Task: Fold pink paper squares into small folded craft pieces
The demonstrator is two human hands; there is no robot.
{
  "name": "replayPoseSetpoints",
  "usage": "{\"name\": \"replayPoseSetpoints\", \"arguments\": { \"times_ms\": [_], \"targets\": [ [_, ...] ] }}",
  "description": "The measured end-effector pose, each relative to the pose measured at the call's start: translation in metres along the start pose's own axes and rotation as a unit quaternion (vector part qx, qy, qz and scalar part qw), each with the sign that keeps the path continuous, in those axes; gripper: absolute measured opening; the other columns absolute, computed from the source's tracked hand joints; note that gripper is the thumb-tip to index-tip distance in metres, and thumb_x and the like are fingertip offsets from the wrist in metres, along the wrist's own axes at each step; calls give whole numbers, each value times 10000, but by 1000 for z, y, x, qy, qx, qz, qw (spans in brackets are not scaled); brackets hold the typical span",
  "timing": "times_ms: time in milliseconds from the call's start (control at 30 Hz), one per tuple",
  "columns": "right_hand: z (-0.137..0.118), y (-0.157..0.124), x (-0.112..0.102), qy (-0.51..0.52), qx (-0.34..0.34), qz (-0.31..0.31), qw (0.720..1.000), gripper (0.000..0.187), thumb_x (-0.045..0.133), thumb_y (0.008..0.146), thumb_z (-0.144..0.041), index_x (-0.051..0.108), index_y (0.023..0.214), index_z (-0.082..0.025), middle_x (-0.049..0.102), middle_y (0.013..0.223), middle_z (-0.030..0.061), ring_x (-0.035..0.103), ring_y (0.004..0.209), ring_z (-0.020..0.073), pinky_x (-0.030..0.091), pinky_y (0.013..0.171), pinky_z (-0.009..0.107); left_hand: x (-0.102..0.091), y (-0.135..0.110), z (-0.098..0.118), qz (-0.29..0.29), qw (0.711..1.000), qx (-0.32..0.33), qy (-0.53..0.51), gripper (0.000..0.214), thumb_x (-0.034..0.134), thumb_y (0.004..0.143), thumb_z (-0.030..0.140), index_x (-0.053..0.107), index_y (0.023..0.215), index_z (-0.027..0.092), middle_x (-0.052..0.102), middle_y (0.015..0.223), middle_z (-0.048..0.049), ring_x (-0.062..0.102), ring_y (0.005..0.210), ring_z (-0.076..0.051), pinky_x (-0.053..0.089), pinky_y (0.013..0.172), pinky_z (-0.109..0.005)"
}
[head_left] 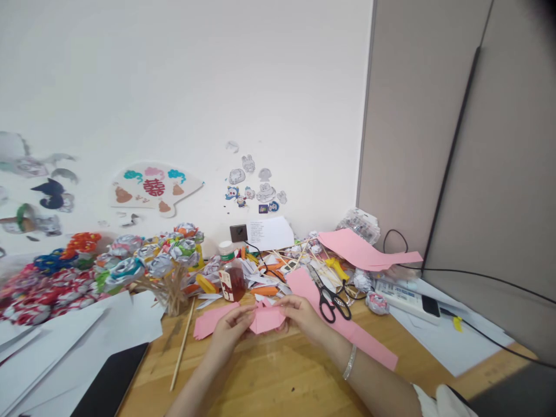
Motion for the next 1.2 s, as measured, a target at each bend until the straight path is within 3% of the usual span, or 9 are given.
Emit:
{"name": "replayPoseSetpoints", "arguments": {
  "times_ms": [200, 333, 500, 667, 833, 1000, 1200],
  "targets": [
    [-1, -2, -3, -8, -3, -11, 1000, 267, 643, 658, -319, 599, 859, -148, 613, 678, 0, 575, 524, 122, 464, 522, 264, 8, -9, 7, -11, 1000, -17, -19, 354, 734, 480, 409, 638, 715, 162, 631, 609, -6, 586, 556, -162, 470, 543, -279],
    [-3, -3, -3, -33, -18, -16, 999, 251, 627, 676, -325, 610, 851, -147, 600, 662, -5, 567, 509, 120, 459, 527, 267, 12, -13, 9, -16, 999, -22, -35, 351, 714, 515, 418, 608, 735, 165, 621, 597, 11, 587, 515, -148, 468, 516, -260],
    [-2, -2, -6, -119, -53, 15, 991, 187, 620, 682, -296, 643, 792, -147, 605, 699, 6, 546, 606, 113, 422, 564, 228, 13, -12, 3, -18, 998, -62, -17, 363, 687, 534, 474, 539, 645, 161, 526, 466, 67, 540, 405, -111, 445, 438, -225],
    [2, -1, -8, -171, -63, 17, 983, 167, 586, 706, -282, 655, 789, -155, 609, 722, 12, 539, 665, 127, 408, 599, 232, 12, -11, -4, -36, 994, -98, 14, 390, 673, 544, 493, 535, 665, 149, 560, 482, 37, 593, 453, -142, 428, 427, -210],
    [-6, -5, -5, -206, -69, 11, 976, 168, 573, 709, -277, 659, 790, -159, 630, 770, 29, 557, 726, 153, 422, 653, 259, 11, -12, 1, -53, 994, -84, 39, 352, 700, 530, 436, 574, 643, 127, 587, 503, 20, 577, 463, -127, 437, 468, -216],
    [-8, -6, -3, -228, -67, -4, 971, 271, 564, 724, -340, 635, 923, -170, 624, 852, 44, 558, 754, 162, 433, 665, 275, 12, -10, 2, -57, 993, -53, 92, 392, 701, 495, 460, 603, 653, 115, 608, 482, -5, 553, 453, -138, 421, 487, -240],
    [4, -4, -5, -295, -34, 0, 955, 289, 579, 707, -384, 656, 829, -133, 609, 727, 32, 531, 661, 145, 418, 577, 249, 13, -6, -11, -67, 988, -33, 134, 384, 640, 566, 494, 586, 640, 121, 559, 432, 16, 484, 412, -115, 344, 435, -212]
  ]
}}
Point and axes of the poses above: each hand's wrist, its own y-axis towards the middle knuckle, its own x-axis out of the palm, z = x × y, the point moved 1 cm from there along y, towards the middle knuckle
